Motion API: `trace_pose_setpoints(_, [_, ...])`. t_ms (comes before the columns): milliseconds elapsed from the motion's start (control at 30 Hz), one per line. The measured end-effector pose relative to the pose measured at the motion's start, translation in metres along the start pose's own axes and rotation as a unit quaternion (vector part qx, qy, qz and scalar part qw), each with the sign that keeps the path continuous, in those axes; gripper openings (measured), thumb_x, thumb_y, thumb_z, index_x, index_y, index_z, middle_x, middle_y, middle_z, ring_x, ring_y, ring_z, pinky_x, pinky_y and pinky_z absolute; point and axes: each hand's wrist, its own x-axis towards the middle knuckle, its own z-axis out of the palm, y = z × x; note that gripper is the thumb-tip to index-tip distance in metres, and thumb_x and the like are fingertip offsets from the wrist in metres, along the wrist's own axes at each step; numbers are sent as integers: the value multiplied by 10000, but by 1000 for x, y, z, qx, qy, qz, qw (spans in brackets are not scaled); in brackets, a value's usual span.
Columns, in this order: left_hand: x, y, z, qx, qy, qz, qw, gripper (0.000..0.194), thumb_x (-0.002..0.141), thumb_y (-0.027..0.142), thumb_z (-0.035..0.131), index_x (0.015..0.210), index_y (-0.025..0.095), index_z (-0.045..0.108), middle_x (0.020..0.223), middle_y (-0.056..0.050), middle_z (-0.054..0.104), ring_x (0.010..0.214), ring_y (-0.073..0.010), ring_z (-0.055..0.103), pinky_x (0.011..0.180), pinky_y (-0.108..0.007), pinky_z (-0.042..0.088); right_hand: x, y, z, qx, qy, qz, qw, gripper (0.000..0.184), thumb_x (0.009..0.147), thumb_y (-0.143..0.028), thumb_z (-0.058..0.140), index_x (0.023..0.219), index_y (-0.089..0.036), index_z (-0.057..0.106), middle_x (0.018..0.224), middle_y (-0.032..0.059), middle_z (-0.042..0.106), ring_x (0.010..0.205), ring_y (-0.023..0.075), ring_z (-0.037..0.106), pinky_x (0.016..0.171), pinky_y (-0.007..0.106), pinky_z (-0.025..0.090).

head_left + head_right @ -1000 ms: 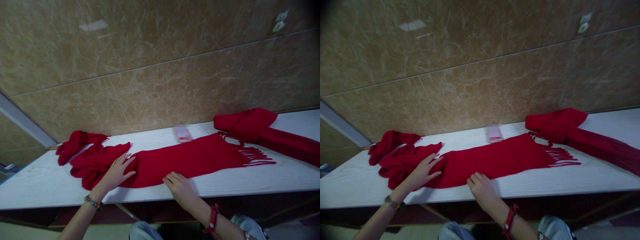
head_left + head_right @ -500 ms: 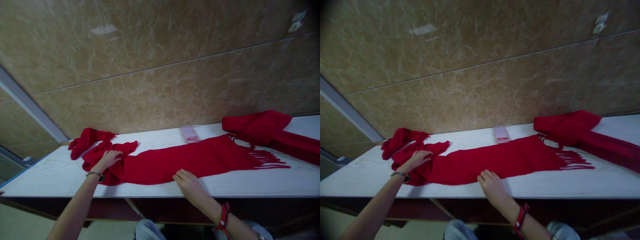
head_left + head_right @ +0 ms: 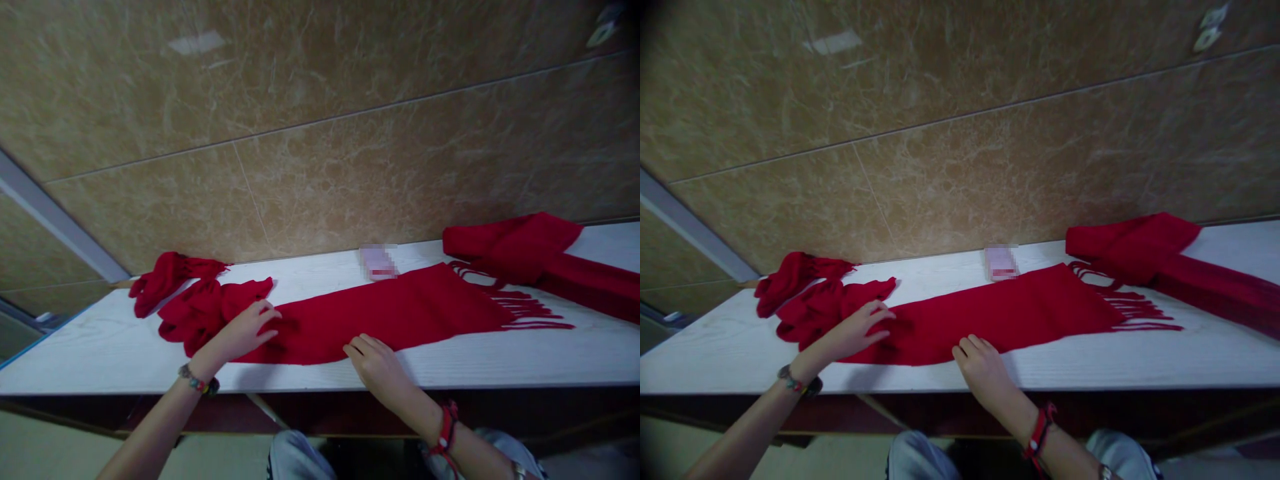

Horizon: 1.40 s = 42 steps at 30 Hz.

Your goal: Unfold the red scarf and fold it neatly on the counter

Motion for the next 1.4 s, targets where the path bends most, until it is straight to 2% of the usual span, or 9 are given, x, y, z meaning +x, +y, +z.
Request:
trace_pose_setpoints(133, [-7,37,19,-8,-48,13,999,250,790,230,491,1037,200,523,1048,-65,523,925,-178,527,802,-282,447,2,0,-1,12,-10,-2,1000,143,779,-56,522,823,-169,599,775,33,591,736,167,510,693,291,381])
trace_pose_setpoints(333, [-20,34,22,61,-27,-20,998,183,779,142,466,932,187,556,1008,-75,540,922,-204,515,833,-348,424,5,8,-7,63,-10,36,997,207,792,-153,535,984,-186,609,1015,69,610,980,202,503,939,440,303])
trace_pose_setpoints(500, [-14,30,21,-14,-55,-21,998,257,855,303,429,1055,195,548,1030,-73,581,956,-194,543,859,-325,439,-5,57,-21,31,-88,73,993,445,834,-383,470,1264,-277,424,1336,84,398,1248,295,268,952,621,179])
trace_pose_setpoints(633, [12,37,27,-30,-23,-28,999,363,885,366,349,1188,237,503,1232,-104,484,1132,-233,451,953,-399,365,-21,93,-26,6,-169,109,980,431,880,-426,343,1306,-361,332,1385,52,330,1271,337,210,904,680,172])
trace_pose_setpoints(800, [45,52,27,-57,-153,-62,985,581,823,540,372,1348,337,230,1453,-102,129,1296,-381,112,940,-632,199,-27,103,-24,2,-185,125,975,456,882,-455,313,1328,-363,287,1412,40,276,1275,365,177,910,684,154])
trace_pose_setpoints(1000, [59,53,6,-60,-248,-89,963,804,715,577,505,1374,286,148,1456,-132,16,1290,-412,3,941,-633,171,-24,105,-26,9,-185,132,974,463,876,-467,327,1324,-356,299,1413,46,273,1275,363,183,912,680,162])
trace_pose_setpoints(1100, [59,68,2,-61,-194,-40,978,740,719,483,560,1354,272,244,1453,-132,106,1304,-372,74,982,-567,198,-24,100,-28,21,-145,129,981,447,862,-417,400,1291,-291,389,1377,73,342,1265,337,231,939,649,177])
trace_pose_setpoints(1233, [58,101,6,-59,-72,87,992,444,778,370,533,1191,213,493,1242,-115,460,1155,-261,417,954,-400,356,-24,85,-32,70,-63,47,994,311,832,-258,505,1132,-203,560,1219,77,525,1169,208,411,1017,453,250])
trace_pose_setpoints(1400, [57,122,16,21,-66,120,990,343,786,91,428,1103,184,520,1076,-98,546,989,-215,529,817,-328,463,-22,72,-37,70,-45,-52,995,192,819,-174,520,982,-152,618,957,77,643,911,163,565,826,298,443])
